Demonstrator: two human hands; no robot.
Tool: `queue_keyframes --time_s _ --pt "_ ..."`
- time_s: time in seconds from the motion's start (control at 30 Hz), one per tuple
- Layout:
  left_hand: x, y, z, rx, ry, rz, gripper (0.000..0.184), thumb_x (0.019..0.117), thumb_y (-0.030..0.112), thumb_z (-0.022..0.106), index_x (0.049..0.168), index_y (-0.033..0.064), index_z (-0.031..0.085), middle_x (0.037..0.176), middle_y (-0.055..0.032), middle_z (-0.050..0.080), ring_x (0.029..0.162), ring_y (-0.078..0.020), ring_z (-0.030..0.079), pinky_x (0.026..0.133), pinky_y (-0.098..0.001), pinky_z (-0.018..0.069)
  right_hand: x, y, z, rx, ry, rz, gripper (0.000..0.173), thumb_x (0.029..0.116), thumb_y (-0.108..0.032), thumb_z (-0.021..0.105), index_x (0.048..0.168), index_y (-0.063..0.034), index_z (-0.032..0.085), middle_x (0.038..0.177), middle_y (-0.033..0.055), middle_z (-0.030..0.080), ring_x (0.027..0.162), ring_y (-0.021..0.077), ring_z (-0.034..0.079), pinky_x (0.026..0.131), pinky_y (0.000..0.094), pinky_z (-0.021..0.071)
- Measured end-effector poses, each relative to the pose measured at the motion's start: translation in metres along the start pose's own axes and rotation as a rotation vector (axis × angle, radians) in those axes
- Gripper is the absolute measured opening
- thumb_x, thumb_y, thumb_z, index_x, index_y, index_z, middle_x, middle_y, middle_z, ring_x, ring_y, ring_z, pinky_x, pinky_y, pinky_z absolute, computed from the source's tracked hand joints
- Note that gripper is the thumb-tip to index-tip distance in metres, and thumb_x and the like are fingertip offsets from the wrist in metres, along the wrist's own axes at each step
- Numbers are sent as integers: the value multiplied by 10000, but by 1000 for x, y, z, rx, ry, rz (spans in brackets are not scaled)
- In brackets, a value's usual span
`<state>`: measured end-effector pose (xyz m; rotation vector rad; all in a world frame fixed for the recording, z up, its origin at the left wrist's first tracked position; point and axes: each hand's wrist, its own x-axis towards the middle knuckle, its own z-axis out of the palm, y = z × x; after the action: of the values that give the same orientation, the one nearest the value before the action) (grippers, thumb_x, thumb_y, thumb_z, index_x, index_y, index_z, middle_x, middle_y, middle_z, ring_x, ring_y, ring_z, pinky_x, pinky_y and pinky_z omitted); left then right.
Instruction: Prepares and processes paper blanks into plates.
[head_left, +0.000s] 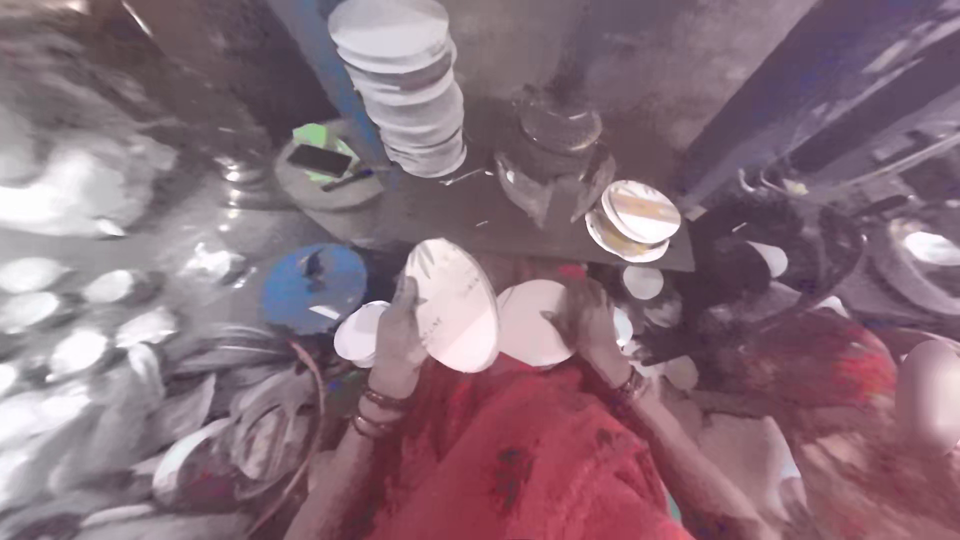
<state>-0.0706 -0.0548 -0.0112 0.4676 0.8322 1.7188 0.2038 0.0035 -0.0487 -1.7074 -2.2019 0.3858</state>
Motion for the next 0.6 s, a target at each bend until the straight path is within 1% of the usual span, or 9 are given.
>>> queue_keyframes --time_s 0.07,0.13,0.17,0.2,0.27,0.33,0.43,0.53,0.6 --pt "4 7 -5 -109 -83 30 355 1104 287 323 1220 186 643 1091 21 737 1006 -76 705 878 -283 602 0 -7 -13 186 127 -18 524 883 -294 741 1216 98 645 1165 267 681 1118 391 656 956 562 516" --pt "9 10 -14 -232 -140 18 336 1088 277 374 1208 131 652 1126 -58 731 1022 -144 716 870 -316 611 -6 -14 -27 587 201 -14 401 917 -111 677 1213 134 563 993 162 691 877 145 682 807 314 573" --pt "11 10 -17 -289 -150 -2 331 1078 274 409 1224 93 645 1162 -114 721 1046 -201 720 878 -353 616 -10 -17 -33 791 201 -44 373 941 -70 624 1245 116 513 1008 108 662 876 66 656 808 249 567" --pt "10 10 -17 -283 -142 -16 373 1091 282 339 1246 84 614 1190 -134 708 1091 -233 704 918 -386 604 -12 -17 -36 942 206 -143 308 958 -50 586 1226 81 506 1029 47 651 922 19 646 851 227 565" --pt "6 4 -8 -235 -105 -48 460 1112 303 219 1258 59 580 1182 -154 706 1122 -271 692 947 -436 591 -15 -17 -40 1086 213 -386 130 983 -102 604 1095 -49 642 1075 -47 724 1066 20 658 987 273 543" --pt "-4 -7 8 -144 -75 -59 455 1113 278 217 1203 88 621 1055 -75 740 970 -168 727 839 -354 625 -15 -18 -39 1056 209 -520 122 986 -191 632 924 -161 733 1090 -88 742 1155 29 623 1044 275 484" --pt "-18 -30 26 -74 -127 -83 323 1103 190 305 1304 102 542 1071 -24 730 979 -121 716 865 -329 615 -21 -20 -28 1088 186 -495 208 969 -117 625 818 -193 746 984 -139 743 993 -63 649 922 190 538" --pt "-17 -42 33 107 -109 -57 463 1080 95 320 1542 91 286 1282 -29 634 1057 -115 684 887 -321 603 -25 -16 -31 1338 13 -357 275 1015 -89 490 1000 -91 764 1254 -20 721 1186 50 636 1051 277 504" --pt "-16 -41 33 298 -110 -27 556 1043 72 383 1577 48 230 1410 -57 543 1114 -74 644 914 -270 578 -25 -11 -34 1514 -59 -227 363 1024 -278 543 1303 -53 594 1338 41 673 1170 148 667 971 329 565"
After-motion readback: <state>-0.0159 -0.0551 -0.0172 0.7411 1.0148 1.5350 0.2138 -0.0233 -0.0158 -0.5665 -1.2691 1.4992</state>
